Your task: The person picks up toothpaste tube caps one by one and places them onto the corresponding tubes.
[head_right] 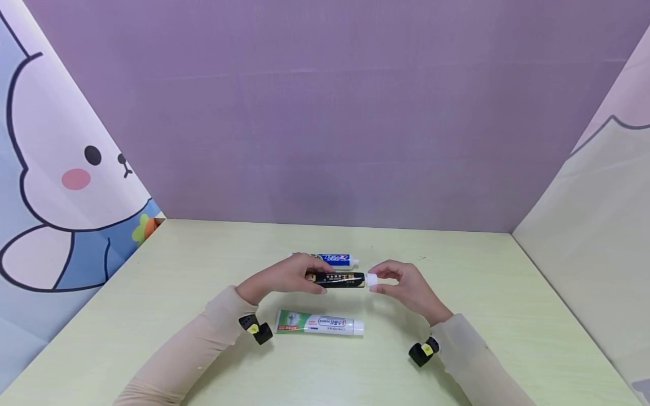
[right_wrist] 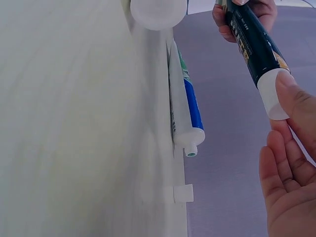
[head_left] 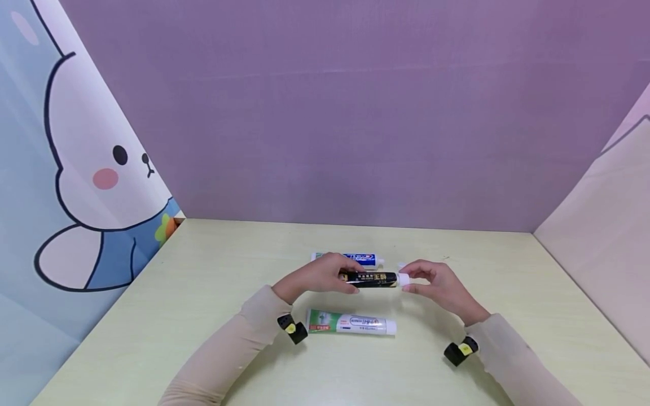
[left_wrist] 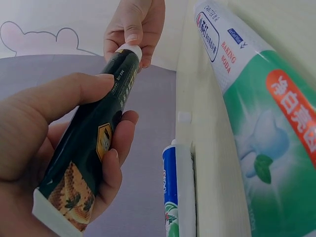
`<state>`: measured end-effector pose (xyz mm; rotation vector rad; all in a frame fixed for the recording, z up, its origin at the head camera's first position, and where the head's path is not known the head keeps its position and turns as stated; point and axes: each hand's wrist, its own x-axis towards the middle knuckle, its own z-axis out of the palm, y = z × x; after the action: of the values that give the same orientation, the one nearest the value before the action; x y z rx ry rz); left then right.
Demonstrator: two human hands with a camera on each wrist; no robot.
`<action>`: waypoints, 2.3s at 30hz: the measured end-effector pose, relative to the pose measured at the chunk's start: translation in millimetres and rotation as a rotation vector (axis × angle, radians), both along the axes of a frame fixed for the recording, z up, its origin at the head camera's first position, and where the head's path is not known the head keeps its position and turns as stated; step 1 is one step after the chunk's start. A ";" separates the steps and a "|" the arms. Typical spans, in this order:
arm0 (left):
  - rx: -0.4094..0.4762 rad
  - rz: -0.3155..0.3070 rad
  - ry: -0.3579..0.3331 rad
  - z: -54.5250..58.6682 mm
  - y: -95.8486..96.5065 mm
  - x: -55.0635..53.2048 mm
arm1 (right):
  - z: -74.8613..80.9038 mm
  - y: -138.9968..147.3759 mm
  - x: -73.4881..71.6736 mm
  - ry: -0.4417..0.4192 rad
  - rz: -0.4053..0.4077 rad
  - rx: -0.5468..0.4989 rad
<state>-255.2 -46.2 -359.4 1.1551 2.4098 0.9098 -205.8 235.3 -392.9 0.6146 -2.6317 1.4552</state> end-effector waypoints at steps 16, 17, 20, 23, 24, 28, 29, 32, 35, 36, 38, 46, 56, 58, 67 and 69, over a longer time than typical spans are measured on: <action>0.002 -0.021 0.041 4.6 0.6 0.1 | 6.9 1.8 2.7 -0.052 0.009 0.011; 0.000 -0.024 0.048 4.3 0.5 0.1 | 7.5 1.5 3.0 -0.062 0.006 0.013; -0.001 -0.030 0.070 2.4 0.3 -0.1 | 8.5 1.2 4.0 -0.093 -0.006 0.021; 0.005 -0.028 0.073 0.9 -0.3 0.6 | 8.6 1.4 4.5 -0.113 -0.004 0.010; 0.008 -0.025 0.074 0.5 -0.4 0.9 | 8.4 1.4 4.3 -0.122 -0.004 0.006; 0.025 -0.018 0.086 -0.7 -0.3 2.6 | 8.2 0.8 4.4 -0.153 -0.013 -0.018; 0.032 -0.017 0.091 -1.3 -0.2 2.8 | 8.7 0.3 4.7 -0.163 -0.022 -0.021; 0.050 -0.016 0.105 -2.6 0.1 3.0 | 9.3 -0.4 5.3 -0.192 -0.051 -0.038; 0.061 -0.007 0.109 -3.0 1.1 2.4 | 9.3 0.6 3.4 -0.223 -0.065 -0.056; 0.063 -0.004 0.111 -3.0 1.6 1.8 | 9.2 1.3 2.3 -0.234 -0.067 -0.063; 0.062 0.003 0.119 -2.7 2.7 1.2 | 9.8 2.6 0.6 -0.253 -0.072 -0.073; 0.067 0.024 0.153 -0.9 7.0 -2.8 | 16.1 7.5 -7.2 -0.292 -0.074 -0.072; 0.055 0.045 0.194 1.0 16.3 -13.2 | 18.3 16.9 -29.0 -0.354 -0.029 -0.098; 0.055 0.052 0.192 1.5 18.1 -15.1 | 18.1 18.5 -33.5 -0.369 -0.018 -0.097; 0.049 0.076 0.179 1.2 26.0 -25.0 | 16.7 23.4 -50.1 -0.393 0.006 -0.090; 0.047 0.081 0.166 1.4 27.7 -27.4 | 16.9 24.8 -53.6 -0.394 0.017 -0.085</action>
<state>-282.6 -18.5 -358.0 1.2016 2.5976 0.9329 -259.4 260.1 -376.1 0.3742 -2.8261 1.8489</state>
